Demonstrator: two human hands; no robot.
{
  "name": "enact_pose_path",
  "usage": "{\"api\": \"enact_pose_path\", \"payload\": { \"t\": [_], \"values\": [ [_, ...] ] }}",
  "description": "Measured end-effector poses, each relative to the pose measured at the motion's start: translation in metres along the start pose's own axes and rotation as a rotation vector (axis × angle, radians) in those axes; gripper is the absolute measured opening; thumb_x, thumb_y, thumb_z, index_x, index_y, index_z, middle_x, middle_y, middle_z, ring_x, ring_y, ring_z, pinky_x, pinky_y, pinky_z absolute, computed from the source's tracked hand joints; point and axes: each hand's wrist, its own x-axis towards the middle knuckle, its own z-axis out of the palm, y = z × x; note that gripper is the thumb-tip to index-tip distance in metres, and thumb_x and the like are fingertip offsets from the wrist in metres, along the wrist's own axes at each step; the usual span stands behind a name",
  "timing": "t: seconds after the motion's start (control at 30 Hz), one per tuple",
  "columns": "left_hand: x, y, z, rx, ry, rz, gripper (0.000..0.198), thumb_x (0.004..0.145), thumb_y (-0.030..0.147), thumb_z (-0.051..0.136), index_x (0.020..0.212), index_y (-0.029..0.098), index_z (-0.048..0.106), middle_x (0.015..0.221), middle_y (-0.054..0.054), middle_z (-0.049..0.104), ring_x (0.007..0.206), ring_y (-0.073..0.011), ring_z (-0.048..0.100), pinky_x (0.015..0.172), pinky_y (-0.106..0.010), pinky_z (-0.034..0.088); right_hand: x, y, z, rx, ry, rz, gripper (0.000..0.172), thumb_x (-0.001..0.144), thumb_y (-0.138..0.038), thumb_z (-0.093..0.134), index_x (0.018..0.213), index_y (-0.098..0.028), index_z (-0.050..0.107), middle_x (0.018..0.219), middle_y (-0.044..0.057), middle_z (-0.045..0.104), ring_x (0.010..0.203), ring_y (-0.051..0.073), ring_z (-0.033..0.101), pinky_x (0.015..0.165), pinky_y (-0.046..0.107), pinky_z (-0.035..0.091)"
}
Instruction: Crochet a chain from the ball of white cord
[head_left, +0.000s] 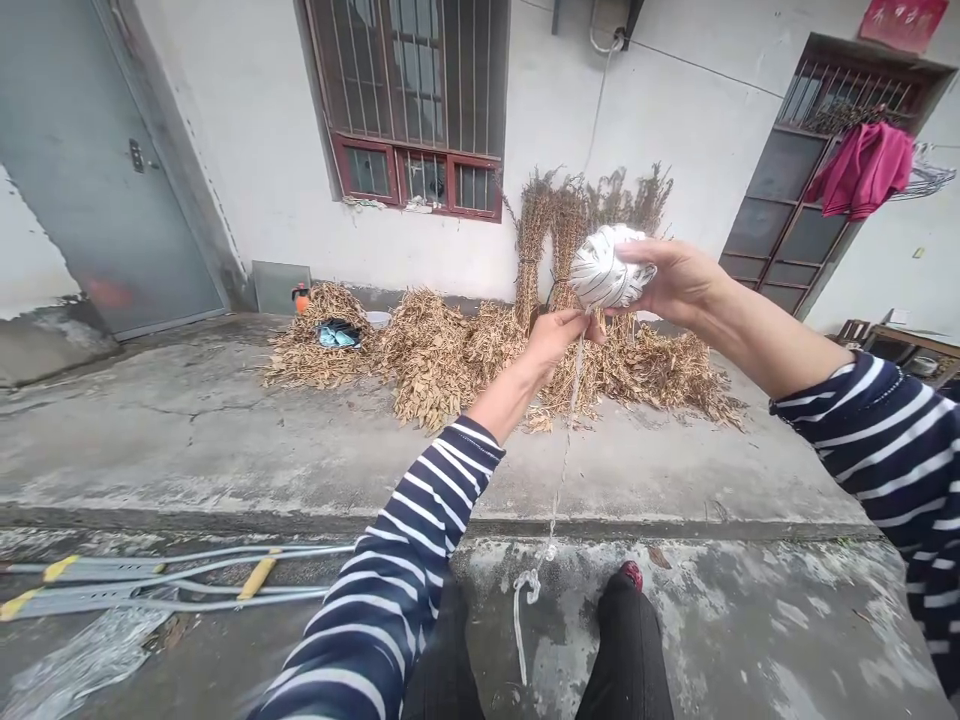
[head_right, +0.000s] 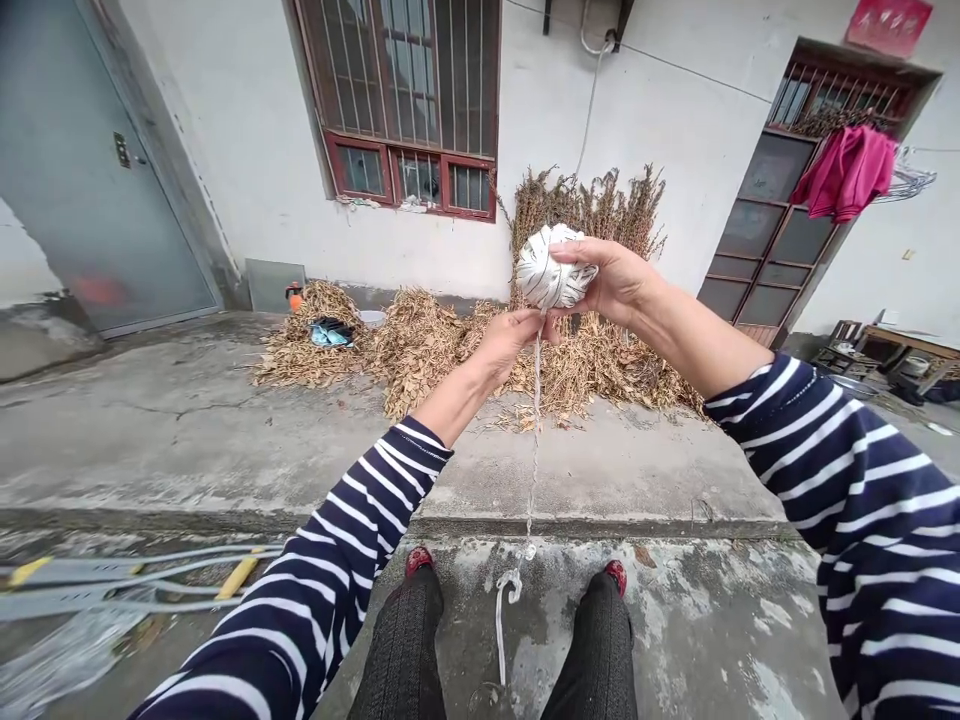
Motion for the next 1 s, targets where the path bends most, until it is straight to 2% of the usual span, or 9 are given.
{"api": "enact_pose_path", "payload": {
  "t": [0.13,0.3,0.47,0.63,0.77,0.9,1.0],
  "values": [
    [-0.03,-0.017,-0.003,-0.01,-0.047,-0.106,0.02,0.096,0.032,0.064,0.091,0.015,0.073,0.079,-0.005,0.076,0.093,-0.0205,0.074,0.113,-0.048,0.042,-0.004,-0.008,-0.001,0.025,0.105,-0.053,0.053,0.058,-0.029,0.089,0.104,-0.016,0.068,0.11,0.008,0.07,0.102,0.027,0.065,0.088,0.053,0.061],
    [-0.081,-0.059,-0.012,-0.006,-0.091,-0.23,0.018,0.092,0.032,0.066,0.091,0.015,0.072,0.079,-0.005,0.075,0.101,-0.0242,0.074,0.116,-0.05,0.04,-0.005,-0.022,-0.014,0.023,0.21,-0.134,0.057,0.053,-0.029,0.089,0.103,-0.017,0.065,0.11,0.008,0.069,0.106,0.027,0.064,0.091,0.053,0.059],
    [-0.139,-0.1,-0.02,-0.07,-0.119,-0.382,0.022,0.081,0.038,0.073,0.083,0.016,0.069,0.073,-0.004,0.073,0.102,-0.0273,0.074,0.118,-0.05,0.04,0.005,-0.037,-0.029,0.044,0.366,-0.163,0.035,0.065,-0.021,0.074,0.097,-0.019,0.063,0.108,0.006,0.071,0.112,0.026,0.064,0.103,0.052,0.056],
    [-0.187,-0.134,-0.032,-0.095,-0.055,-0.535,0.021,0.071,0.038,0.072,0.072,0.019,0.065,0.074,-0.007,0.074,0.106,-0.0312,0.073,0.117,-0.049,0.042,0.013,-0.052,-0.034,0.061,0.397,-0.213,0.026,0.069,-0.017,0.067,0.094,-0.017,0.062,0.098,0.006,0.07,0.1,0.024,0.066,0.111,0.062,0.05],
    [-0.206,-0.163,-0.047,-0.044,-0.031,-0.551,0.016,0.073,0.036,0.067,0.068,0.022,0.064,0.076,-0.007,0.076,0.11,-0.032,0.074,0.116,-0.045,0.043,0.011,-0.066,-0.029,0.058,0.349,-0.277,0.02,0.079,-0.012,0.065,0.098,-0.014,0.061,0.093,0.003,0.069,0.094,0.019,0.067,0.111,0.06,0.051],
    [-0.213,-0.189,-0.055,0.036,0.003,-0.578,0.016,0.072,0.037,0.063,0.066,0.023,0.063,0.082,-0.007,0.079,0.115,-0.032,0.072,0.118,-0.043,0.042,0.004,-0.083,-0.016,0.035,0.335,-0.32,0.015,0.091,-0.006,0.055,0.102,-0.011,0.063,0.094,0.002,0.073,0.098,0.017,0.072,0.111,0.054,0.054],
    [-0.212,-0.202,-0.054,0.085,0.016,-0.611,0.016,0.07,0.037,0.061,0.066,0.021,0.061,0.09,-0.01,0.081,0.116,-0.0309,0.07,0.119,-0.043,0.04,0.009,-0.097,-0.016,-0.042,0.348,-0.309,0.023,0.102,-0.009,0.04,0.099,-0.012,0.063,0.093,-0.003,0.074,0.099,0.013,0.073,0.103,0.042,0.056]
  ]
}}
